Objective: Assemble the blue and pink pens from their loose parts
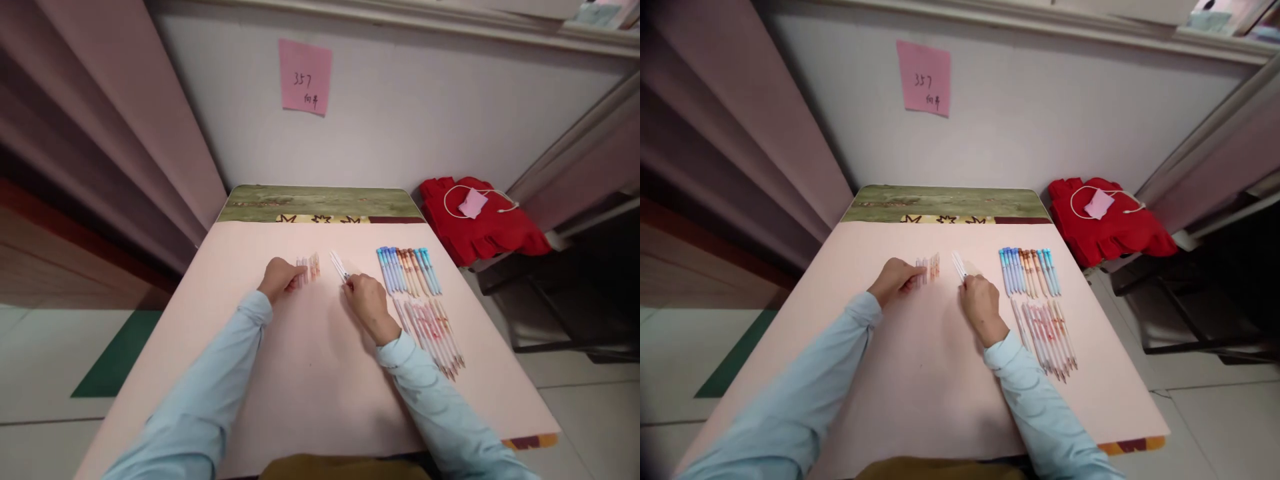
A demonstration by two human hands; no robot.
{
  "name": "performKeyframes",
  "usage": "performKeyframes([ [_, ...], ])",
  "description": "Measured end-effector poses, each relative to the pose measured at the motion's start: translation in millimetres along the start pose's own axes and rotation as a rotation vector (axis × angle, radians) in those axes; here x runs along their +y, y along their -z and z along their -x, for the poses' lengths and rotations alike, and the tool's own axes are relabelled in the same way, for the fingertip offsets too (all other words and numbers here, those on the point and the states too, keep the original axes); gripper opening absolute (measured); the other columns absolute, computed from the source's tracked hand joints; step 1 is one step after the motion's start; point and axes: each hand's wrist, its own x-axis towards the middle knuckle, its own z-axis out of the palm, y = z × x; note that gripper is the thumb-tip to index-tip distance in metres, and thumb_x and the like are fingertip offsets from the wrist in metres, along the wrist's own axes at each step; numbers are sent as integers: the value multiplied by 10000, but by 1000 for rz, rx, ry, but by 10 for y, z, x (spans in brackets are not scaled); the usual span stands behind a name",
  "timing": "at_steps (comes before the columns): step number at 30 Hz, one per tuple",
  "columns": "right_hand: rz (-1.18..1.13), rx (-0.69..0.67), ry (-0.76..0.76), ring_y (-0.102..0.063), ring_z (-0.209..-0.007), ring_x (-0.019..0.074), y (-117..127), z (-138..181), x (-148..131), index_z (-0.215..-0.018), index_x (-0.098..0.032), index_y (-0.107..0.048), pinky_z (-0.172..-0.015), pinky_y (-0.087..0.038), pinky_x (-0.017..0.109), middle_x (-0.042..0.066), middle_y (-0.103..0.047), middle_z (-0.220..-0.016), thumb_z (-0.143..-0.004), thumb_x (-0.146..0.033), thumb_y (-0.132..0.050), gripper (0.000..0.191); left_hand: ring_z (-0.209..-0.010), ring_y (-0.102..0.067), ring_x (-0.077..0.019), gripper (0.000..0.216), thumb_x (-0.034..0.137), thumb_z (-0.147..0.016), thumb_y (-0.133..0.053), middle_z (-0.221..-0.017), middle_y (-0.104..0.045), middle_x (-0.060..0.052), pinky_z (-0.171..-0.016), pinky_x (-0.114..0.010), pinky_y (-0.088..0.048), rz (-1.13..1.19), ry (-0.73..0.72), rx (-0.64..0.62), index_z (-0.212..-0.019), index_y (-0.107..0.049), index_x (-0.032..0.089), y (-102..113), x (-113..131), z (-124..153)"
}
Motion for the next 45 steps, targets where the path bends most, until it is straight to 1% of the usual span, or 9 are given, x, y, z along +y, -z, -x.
performKeyframes([
  [7, 118, -21, -24, -693, -735, 205, -205, -123, -119, -898, -148, -737, -613, -418, 268, 143, -723, -882, -961, -248, -478, 285, -479, -555, -101, 304, 355, -636, -841, -581, -616, -3, -470, -202, -455, 578, -75, -104, -702, -614, 164, 305, -215, 473],
  [10, 151, -15, -29, -696, -722, 221, -177, -99, -191, -871, -141, -736, -585, -397, 276, 147, -730, -866, -948, -235, -481, 282, -607, -646, -133, 318, 346, -649, -848, -731, -698, -53, -601, -252, -551, 829, -4, -51, -774, -626, 155, 333, -277, 619],
  [14, 109, 63, 5, -678, -653, 200, -35, 110, -216, -845, -172, -732, -539, -338, 263, 107, -740, -816, -903, -280, -555, 216, -647, -668, -140, 244, 304, -725, -815, -723, -700, -64, -626, -254, -573, 1009, 65, 30, -766, -637, 141, 286, -299, 729],
  [22, -468, 201, 217, -581, -465, 119, 281, 886, -201, -736, -236, -686, -527, -389, 223, -28, -646, -562, -858, -366, -584, 205, -606, -646, -108, 179, 239, -840, -720, -678, -671, -47, -588, -208, -561, 1122, 178, -3, -719, -654, 125, 111, -125, 996],
  [28, -541, 219, 256, -555, -471, 108, 345, 1066, -195, -731, -225, -660, -520, -373, 225, -25, -647, -598, -858, -308, -567, 178, -599, -639, -113, 193, 269, -796, -761, -682, -673, -41, -615, -227, -562, 1069, 66, -51, -719, -653, 129, -35, -8, 1208],
  [36, -522, 263, 208, -547, -482, 102, 428, 1160, -96, -711, -223, -644, -528, -366, 224, -33, -646, -609, -838, -288, -596, 151, -632, -678, -148, 276, 339, -729, -807, -764, -713, -60, -638, -274, -568, 877, -114, 22, -790, -627, 140, -207, -34, 1462],
  [39, -509, 298, 231, -592, -556, 119, 425, 1172, -150, -751, -218, -665, -568, -388, 230, -6, -688, -685, -879, -292, -575, 173, -639, -689, -160, 260, 333, -766, -785, -778, -725, -87, -633, -275, -577, 902, -29, -28, -811, -634, 127, -338, -159, 1514],
  [42, -589, 274, 249, -625, -596, 130, 398, 1139, -158, -871, -217, -700, -599, -426, 234, 15, -723, -761, -909, -358, -578, 190, -622, -688, -148, 195, 285, -859, -703, -724, -711, -90, -615, -249, -582, 1035, 171, -93, -804, -635, 110, -391, -302, 1489],
  [45, -723, 259, 171, -637, -579, 135, 337, 1001, -16, -1039, -211, -694, -594, -451, 234, 17, -728, -757, -915, -455, -576, 298, -570, -672, -118, 157, 195, -925, -612, -670, -695, -63, -566, -205, -575, 1154, 300, -31, -784, -609, 124, -292, -348, 1412],
])
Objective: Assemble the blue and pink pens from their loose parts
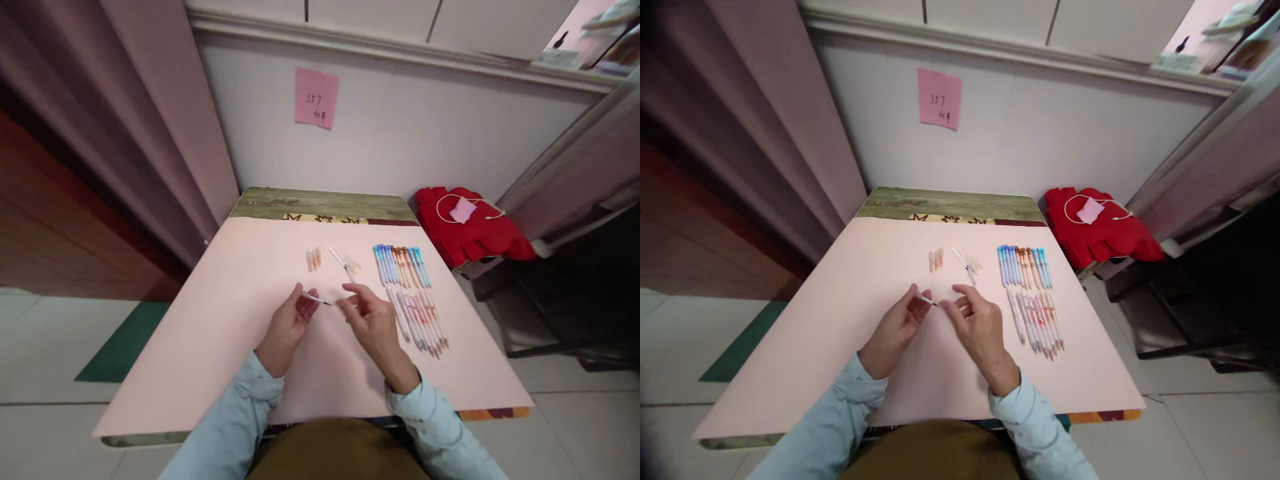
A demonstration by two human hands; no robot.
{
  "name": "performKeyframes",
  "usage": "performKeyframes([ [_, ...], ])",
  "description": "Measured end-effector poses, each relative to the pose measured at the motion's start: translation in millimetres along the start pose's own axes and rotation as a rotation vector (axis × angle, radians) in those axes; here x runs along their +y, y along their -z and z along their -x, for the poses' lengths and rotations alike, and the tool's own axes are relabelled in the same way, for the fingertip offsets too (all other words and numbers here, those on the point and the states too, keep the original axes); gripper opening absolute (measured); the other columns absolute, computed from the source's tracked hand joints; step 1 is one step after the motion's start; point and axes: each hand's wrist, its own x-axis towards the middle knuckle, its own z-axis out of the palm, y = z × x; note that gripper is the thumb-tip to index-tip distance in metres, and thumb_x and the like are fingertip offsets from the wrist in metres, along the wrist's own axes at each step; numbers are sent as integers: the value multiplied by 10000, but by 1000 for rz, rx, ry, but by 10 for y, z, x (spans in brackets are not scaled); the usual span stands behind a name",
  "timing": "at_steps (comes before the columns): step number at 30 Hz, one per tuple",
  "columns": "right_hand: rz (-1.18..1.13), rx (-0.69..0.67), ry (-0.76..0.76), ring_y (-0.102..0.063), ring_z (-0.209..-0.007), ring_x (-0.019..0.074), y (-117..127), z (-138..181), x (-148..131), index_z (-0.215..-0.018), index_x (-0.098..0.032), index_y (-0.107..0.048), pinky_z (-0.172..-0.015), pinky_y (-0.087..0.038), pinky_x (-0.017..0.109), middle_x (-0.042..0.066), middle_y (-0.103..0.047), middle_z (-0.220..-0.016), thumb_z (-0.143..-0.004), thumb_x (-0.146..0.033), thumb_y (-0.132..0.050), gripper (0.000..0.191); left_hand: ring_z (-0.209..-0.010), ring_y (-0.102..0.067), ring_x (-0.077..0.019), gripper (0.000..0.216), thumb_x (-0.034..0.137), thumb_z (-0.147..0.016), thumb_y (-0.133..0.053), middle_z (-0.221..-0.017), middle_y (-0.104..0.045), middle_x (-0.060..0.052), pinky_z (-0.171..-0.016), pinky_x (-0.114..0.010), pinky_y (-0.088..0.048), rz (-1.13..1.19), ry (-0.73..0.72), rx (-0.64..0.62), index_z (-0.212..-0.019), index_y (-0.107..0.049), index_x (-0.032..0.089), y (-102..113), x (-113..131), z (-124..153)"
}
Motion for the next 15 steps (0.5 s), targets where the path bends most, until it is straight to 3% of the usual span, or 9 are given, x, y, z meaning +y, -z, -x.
performKeyframes([
  [3, 182, 89, -103, -653, -646, 168, 0, -219, 305, -859, -206, -706, -619, -431, 254, 31, -720, -732, -922, -455, -552, 299, -576, -682, -111, 173, 151, -946, -566, -659, -693, -47, -559, -187, -581, 89, -85, 56, -775, -584, 141, -3, 176, -11],
  [7, 477, -38, -265, -667, -734, 204, -194, -536, 613, -888, -176, -711, -635, -399, 271, 84, -737, -793, -887, -405, -599, 255, -562, -680, -112, 184, 162, -947, -569, -652, -691, -43, -549, -191, -587, 89, -119, 44, -765, -582, 138, -62, 256, 40],
  [11, 610, -38, -306, -679, -795, 227, -389, -621, 645, -942, -144, -698, -643, -397, 282, 134, -736, -883, -875, -360, -603, 246, -561, -678, -120, 189, 183, -951, -566, -687, -707, -67, -547, -208, -587, 49, -116, 31, -773, -594, 127, -59, 206, 92],
  [15, 537, -33, -263, -672, -695, 218, -288, -388, 535, -824, -169, -690, -622, -411, 283, 94, -713, -725, -864, -351, -598, 207, -593, -688, -144, 196, 215, -943, -582, -708, -713, -84, -570, -246, -595, -6, -227, 51, -770, -598, 124, -2, 248, 115],
])
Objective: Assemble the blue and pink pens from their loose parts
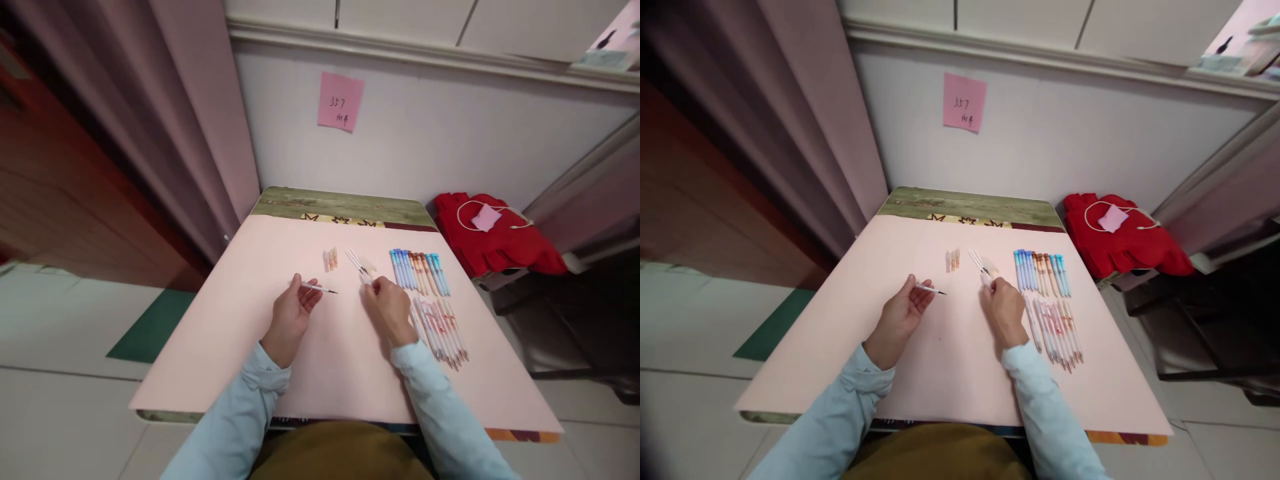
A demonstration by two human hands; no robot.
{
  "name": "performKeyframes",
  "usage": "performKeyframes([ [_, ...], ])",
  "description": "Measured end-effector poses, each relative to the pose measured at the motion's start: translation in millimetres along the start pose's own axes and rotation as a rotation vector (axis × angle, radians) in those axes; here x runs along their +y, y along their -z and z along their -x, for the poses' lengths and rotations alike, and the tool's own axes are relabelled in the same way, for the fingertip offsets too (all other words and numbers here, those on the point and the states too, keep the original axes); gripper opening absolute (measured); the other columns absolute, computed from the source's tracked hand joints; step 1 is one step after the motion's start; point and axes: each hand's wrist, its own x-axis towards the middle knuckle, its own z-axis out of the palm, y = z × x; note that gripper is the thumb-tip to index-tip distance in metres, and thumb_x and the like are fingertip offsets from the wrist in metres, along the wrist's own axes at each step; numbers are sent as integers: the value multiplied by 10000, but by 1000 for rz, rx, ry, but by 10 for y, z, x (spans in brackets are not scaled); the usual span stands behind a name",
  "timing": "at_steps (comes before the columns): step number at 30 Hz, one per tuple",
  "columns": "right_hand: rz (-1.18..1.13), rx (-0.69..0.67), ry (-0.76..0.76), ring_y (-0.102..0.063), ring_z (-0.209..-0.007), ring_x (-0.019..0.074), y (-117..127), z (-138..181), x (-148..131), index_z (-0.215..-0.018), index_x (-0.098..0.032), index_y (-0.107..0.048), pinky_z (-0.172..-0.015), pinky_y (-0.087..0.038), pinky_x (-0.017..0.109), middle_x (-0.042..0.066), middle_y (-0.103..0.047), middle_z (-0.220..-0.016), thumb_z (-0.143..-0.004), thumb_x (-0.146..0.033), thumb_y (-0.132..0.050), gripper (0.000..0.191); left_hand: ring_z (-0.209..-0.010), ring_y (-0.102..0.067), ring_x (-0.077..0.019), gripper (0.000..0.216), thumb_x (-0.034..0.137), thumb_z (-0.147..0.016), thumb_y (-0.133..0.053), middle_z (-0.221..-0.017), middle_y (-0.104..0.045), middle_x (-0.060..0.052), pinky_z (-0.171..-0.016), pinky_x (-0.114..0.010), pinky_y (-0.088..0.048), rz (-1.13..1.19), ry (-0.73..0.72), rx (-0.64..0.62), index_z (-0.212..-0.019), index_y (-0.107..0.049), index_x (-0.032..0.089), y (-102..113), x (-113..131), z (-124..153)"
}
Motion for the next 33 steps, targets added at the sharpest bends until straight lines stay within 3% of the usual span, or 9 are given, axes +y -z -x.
performKeyframes([
  [4, -519, -61, 93, -643, -598, 166, 315, 400, 30, -833, -192, -673, -572, -453, 253, 27, -697, -688, -838, -425, -637, 235, -586, -680, -145, 218, 264, -925, -613, -722, -710, -91, -582, -257, -591, -30, -72, 10, -763, -606, 118, 10, 5, -41],
  [7, -688, -66, 122, -612, -558, 140, 536, 623, -36, -874, -191, -702, -516, -447, 231, 15, -685, -685, -834, -406, -651, 224, -565, -666, -132, 221, 295, -900, -648, -752, -715, -95, -592, -257, -586, -48, -68, -6, -781, -618, 111, -32, -67, -70],
  [13, -547, 82, 250, -547, -502, 98, 705, 710, -141, -807, -212, -706, -506, -412, 210, -43, -594, -581, -812, -295, -666, 92, -550, -665, -132, 241, 326, -888, -657, -757, -720, -98, -572, -256, -575, -140, -154, -59, -790, -614, 110, -134, -116, -5],
  [33, -506, 131, 298, -584, -534, 120, 608, 667, -193, -821, -220, -684, -537, -430, 226, -21, -650, -629, -834, -306, -637, 99, -606, -691, -160, 319, 425, -823, -702, -787, -731, -100, -616, -284, -563, -292, -240, -194, -849, -599, 124, -338, -276, 283],
])
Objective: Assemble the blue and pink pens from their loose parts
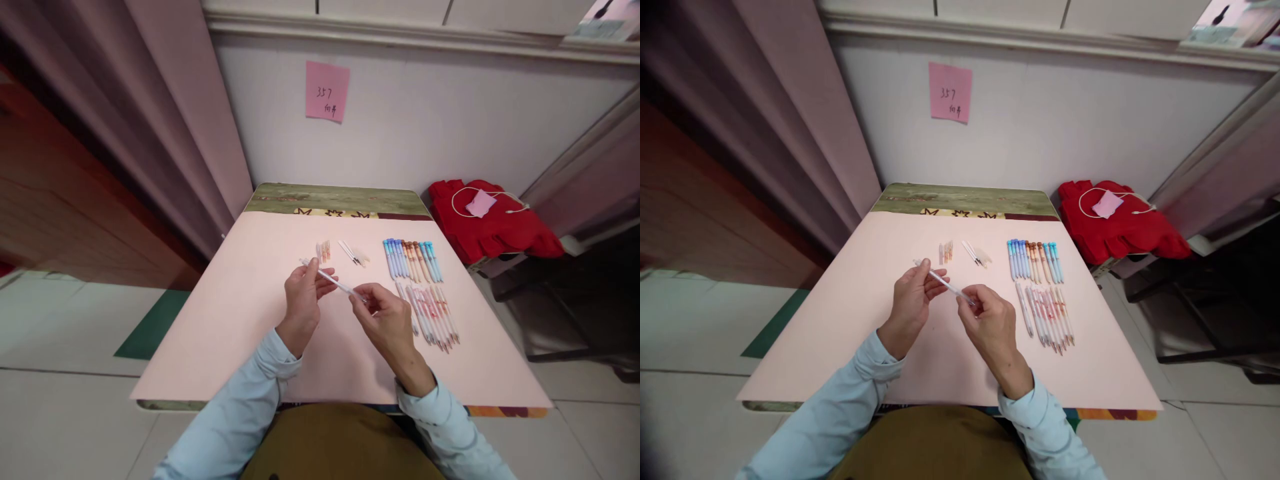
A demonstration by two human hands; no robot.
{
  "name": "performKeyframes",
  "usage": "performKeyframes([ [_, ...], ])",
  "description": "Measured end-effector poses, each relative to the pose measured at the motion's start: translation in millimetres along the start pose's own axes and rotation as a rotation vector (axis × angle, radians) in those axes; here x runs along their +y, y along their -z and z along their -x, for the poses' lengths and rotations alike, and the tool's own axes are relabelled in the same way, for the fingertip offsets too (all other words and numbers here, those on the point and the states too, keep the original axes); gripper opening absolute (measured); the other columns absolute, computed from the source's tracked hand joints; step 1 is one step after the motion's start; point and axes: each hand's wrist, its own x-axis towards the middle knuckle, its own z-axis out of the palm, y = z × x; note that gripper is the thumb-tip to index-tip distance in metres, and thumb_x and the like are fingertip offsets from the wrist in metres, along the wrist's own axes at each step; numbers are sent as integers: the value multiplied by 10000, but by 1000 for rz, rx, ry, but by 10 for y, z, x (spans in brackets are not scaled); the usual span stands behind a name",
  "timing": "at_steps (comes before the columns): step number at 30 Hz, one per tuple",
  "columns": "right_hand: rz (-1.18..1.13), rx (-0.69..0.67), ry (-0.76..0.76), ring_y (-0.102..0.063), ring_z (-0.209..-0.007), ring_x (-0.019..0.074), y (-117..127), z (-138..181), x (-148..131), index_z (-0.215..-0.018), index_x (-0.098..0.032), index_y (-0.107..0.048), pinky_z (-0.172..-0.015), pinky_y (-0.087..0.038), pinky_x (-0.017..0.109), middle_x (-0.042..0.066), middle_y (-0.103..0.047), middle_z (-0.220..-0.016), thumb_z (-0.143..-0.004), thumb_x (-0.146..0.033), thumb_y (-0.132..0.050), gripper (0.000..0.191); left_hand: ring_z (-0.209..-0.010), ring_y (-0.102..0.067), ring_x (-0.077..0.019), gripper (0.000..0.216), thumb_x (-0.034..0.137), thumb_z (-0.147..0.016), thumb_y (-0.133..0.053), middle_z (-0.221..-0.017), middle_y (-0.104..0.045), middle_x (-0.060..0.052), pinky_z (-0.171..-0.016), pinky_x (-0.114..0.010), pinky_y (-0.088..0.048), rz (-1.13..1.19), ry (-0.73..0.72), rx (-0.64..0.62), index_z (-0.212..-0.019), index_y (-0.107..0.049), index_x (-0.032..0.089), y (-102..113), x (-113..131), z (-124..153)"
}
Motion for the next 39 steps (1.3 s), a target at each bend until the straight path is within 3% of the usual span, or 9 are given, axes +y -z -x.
performKeyframes([
  [11, 5, 140, 139, -625, -618, 127, -112, 19, 100, -939, -198, -677, -619, -498, 240, 34, -707, -788, -922, -285, -574, 136, -561, -677, -161, 309, 398, -790, -743, -781, -741, -104, -617, -304, -563, -12, 44, -22, -832, -585, 135, -47, 8, 50],
  [20, 17, 149, 239, -650, -667, 138, -112, 10, 93, -937, -210, -691, -649, -510, 242, 30, -709, -773, -928, -257, -570, 130, -643, -705, -179, 303, 405, -819, -721, -805, -739, -115, -665, -319, -574, 29, 38, -32, -858, -612, 125, -40, -4, 48],
  [24, 33, 114, 139, -628, -607, 134, -103, 9, 100, -895, -204, -710, -603, -481, 237, 36, -710, -739, -934, -338, -562, 204, -626, -704, -185, 315, 401, -793, -748, -812, -741, -120, -659, -331, -575, -19, 7, -22, -840, -572, 145, -54, -7, 79],
  [29, -9, -45, -95, -598, -486, 123, -97, 7, 131, -675, -206, -683, -511, -399, 222, 15, -645, -556, -1002, -476, -394, 514, -616, -701, -187, 319, 406, -791, -742, -804, -740, -114, -638, -334, -577, -36, 13, -28, -866, -579, 143, -43, -58, 75],
  [32, -58, -53, -103, -619, -530, 137, -110, 15, 126, -940, -203, -688, -538, -431, 229, 5, -671, -640, -935, -524, -514, 366, -605, -696, -182, 333, 413, -779, -752, -780, -734, -105, -630, -325, -573, -25, 13, -6, -859, -569, 146, -25, -70, 45],
  [34, -88, -21, -79, -629, -573, 140, -120, 19, 113, -1063, -202, -627, -564, -456, 231, 0, -684, -720, -859, -503, -628, 364, -600, -693, -177, 335, 414, -780, -750, -778, -733, -104, -625, -317, -570, -22, 12, 3, -857, -564, 147, -17, -62, 31],
  [37, -83, -17, -69, -614, -556, 128, -121, 20, 99, -880, -212, -619, -557, -437, 221, -8, -664, -675, -893, -457, -592, 248, -600, -694, -180, 332, 411, -779, -750, -774, -731, -105, -626, -323, -572, -25, 5, 9, -853, -567, 144, -12, -48, 35],
  [39, -43, -69, -95, -607, -522, 126, -111, 21, 97, -733, -214, -616, -542, -411, 223, -2, -646, -598, -964, -467, -478, 369, -604, -697, -187, 325, 405, -782, -747, -769, -731, -108, -632, -333, -575, -38, 1, 5, -851, -573, 140, -10, -47, 48],
])
